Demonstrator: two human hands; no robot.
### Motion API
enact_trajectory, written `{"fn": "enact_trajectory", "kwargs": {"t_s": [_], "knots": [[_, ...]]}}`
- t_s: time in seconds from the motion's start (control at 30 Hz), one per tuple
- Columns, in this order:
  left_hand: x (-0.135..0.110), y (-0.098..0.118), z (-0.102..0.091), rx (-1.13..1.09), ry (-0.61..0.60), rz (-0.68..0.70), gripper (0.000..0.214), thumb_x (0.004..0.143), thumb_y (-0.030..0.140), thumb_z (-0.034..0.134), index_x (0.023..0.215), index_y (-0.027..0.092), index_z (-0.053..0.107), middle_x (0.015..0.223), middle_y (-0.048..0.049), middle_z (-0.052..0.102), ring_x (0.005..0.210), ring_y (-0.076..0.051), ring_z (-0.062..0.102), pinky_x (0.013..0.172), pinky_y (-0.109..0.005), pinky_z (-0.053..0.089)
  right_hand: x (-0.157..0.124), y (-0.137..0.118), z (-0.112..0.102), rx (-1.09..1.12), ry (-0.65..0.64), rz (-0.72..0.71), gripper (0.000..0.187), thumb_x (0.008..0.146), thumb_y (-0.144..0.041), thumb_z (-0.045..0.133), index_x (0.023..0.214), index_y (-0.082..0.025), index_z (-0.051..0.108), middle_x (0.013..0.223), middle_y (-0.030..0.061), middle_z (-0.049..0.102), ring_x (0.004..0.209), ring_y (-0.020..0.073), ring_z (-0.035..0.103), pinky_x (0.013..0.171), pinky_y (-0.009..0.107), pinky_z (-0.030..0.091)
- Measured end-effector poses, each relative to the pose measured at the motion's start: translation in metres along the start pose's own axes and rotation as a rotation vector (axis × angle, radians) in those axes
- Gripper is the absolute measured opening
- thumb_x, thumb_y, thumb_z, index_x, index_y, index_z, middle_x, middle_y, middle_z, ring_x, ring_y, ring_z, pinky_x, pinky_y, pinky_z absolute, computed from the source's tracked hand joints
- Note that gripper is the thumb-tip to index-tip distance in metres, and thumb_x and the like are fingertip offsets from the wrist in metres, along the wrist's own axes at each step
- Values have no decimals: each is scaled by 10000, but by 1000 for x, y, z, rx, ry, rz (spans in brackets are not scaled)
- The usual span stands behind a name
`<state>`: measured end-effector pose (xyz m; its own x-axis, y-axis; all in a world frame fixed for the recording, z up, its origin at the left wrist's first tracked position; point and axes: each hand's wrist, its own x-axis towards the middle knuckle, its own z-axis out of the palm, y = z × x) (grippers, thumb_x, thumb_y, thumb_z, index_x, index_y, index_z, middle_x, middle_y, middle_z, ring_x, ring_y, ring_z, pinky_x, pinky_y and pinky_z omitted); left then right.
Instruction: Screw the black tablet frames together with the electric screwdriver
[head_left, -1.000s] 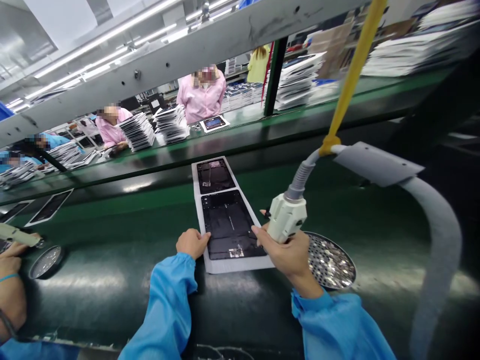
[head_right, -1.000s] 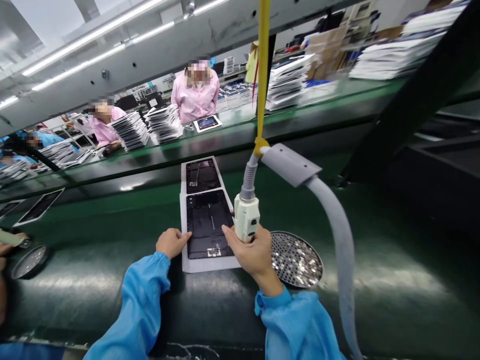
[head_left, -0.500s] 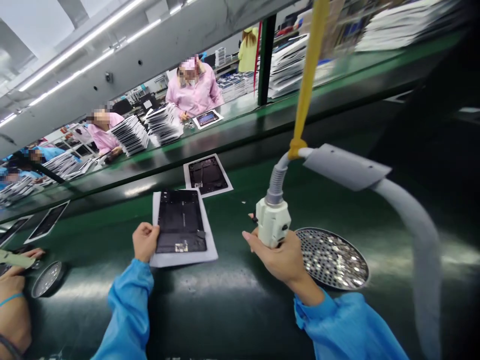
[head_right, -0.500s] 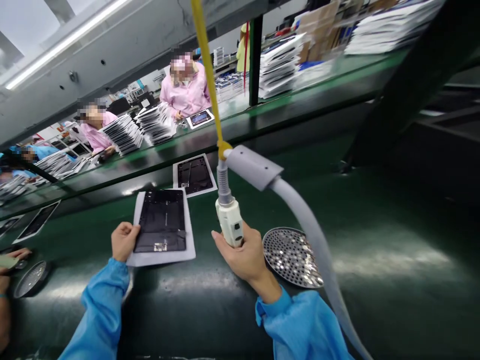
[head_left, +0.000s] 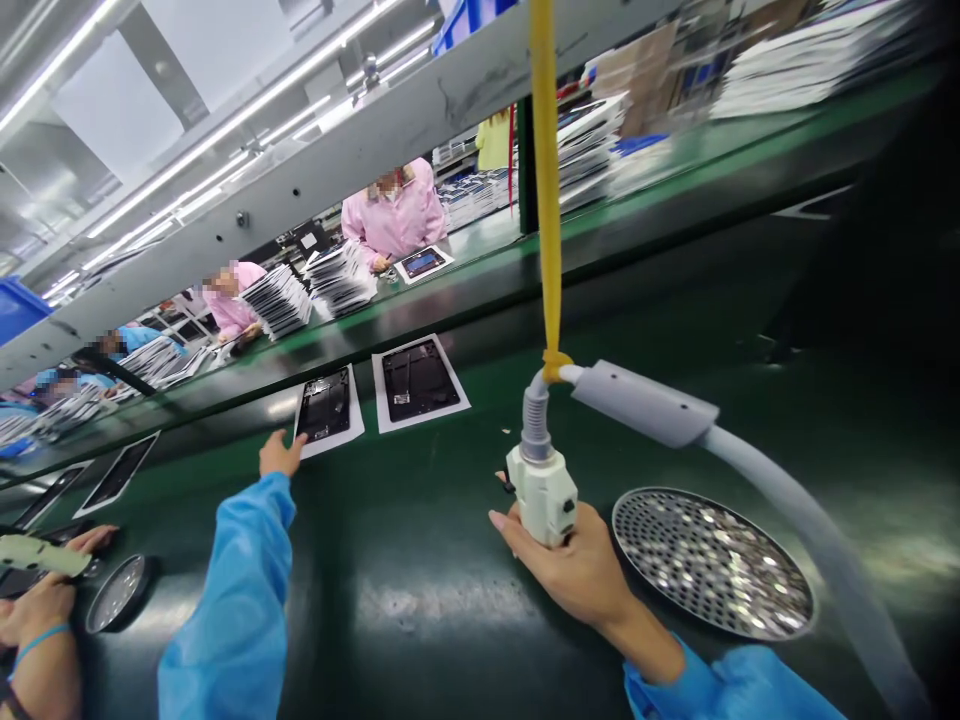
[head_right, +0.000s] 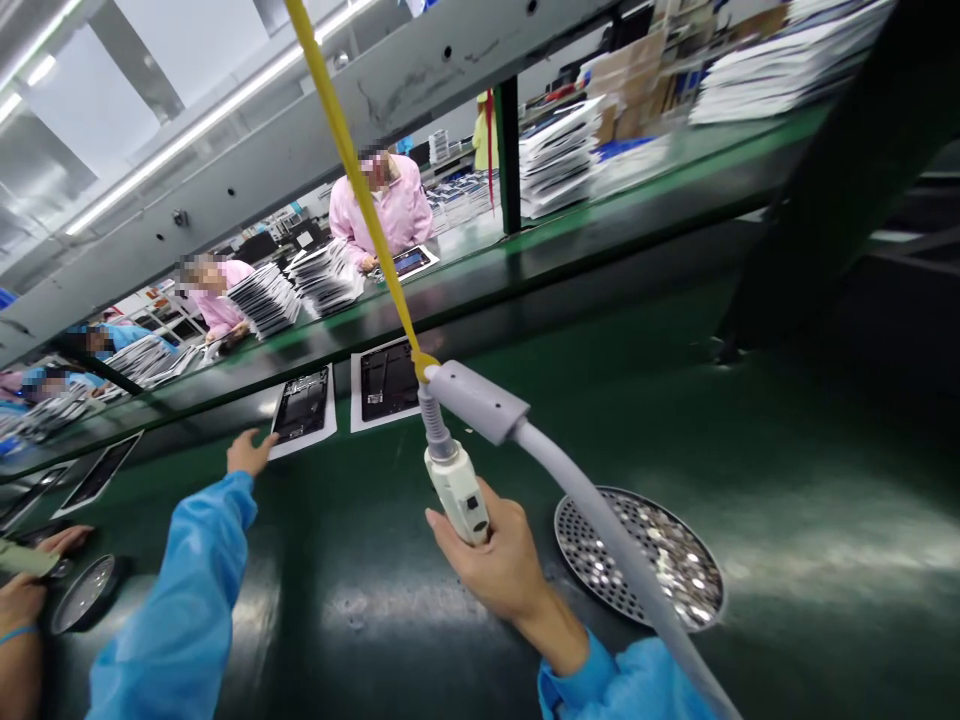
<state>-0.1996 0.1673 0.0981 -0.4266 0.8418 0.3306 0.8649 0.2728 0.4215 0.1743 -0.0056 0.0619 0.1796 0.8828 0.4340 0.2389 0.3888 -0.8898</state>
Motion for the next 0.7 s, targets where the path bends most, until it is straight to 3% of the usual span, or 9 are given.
{"fn": "enact_trajectory", "kwargs": {"t_s": [0.07,0.13,0.23,0.5,0.63,0.7], "knots": [[-32,2,27,46,-90,60,345,786,309,679,1072,118,650,1196,-193,654,1207,-333,558,1034,-461,428,-2,1,0,-11,-22,27,256,799,-321,623,606,-209,497,469,-49,478,418,117,502,426,222,434],[-63,7,50,84,-138,129,355,843,316,620,1138,120,643,1332,-189,574,1313,-336,463,1106,-522,338,-3,1,0,-21,-28,44,266,798,-338,630,607,-205,499,475,-47,479,419,113,497,434,219,442],[-96,16,69,115,-180,231,384,908,345,540,1224,140,615,1425,-158,496,1384,-322,371,1143,-552,268,-4,1,0,-28,-10,37,290,780,-355,643,574,-203,506,471,-29,511,406,118,501,413,217,432],[-134,23,65,132,-175,434,281,925,274,527,1130,163,684,1305,-119,614,1302,-302,490,1081,-519,407,-1,11,-1,-45,-11,2,361,721,-407,712,494,-208,515,483,11,572,544,188,659,516,215,513],[-145,38,70,141,-226,579,242,926,172,508,1062,186,707,1195,-79,682,1175,-204,599,1032,-398,488,-4,11,4,6,-96,34,332,746,-419,687,549,-208,524,493,-5,559,484,154,594,500,227,485],[-142,51,72,165,-276,638,252,927,144,500,1073,189,701,1182,-72,685,1131,-176,618,1008,-353,507,-5,9,9,36,-79,64,335,749,-437,676,570,-209,508,471,-21,524,431,130,519,451,228,436]]}}
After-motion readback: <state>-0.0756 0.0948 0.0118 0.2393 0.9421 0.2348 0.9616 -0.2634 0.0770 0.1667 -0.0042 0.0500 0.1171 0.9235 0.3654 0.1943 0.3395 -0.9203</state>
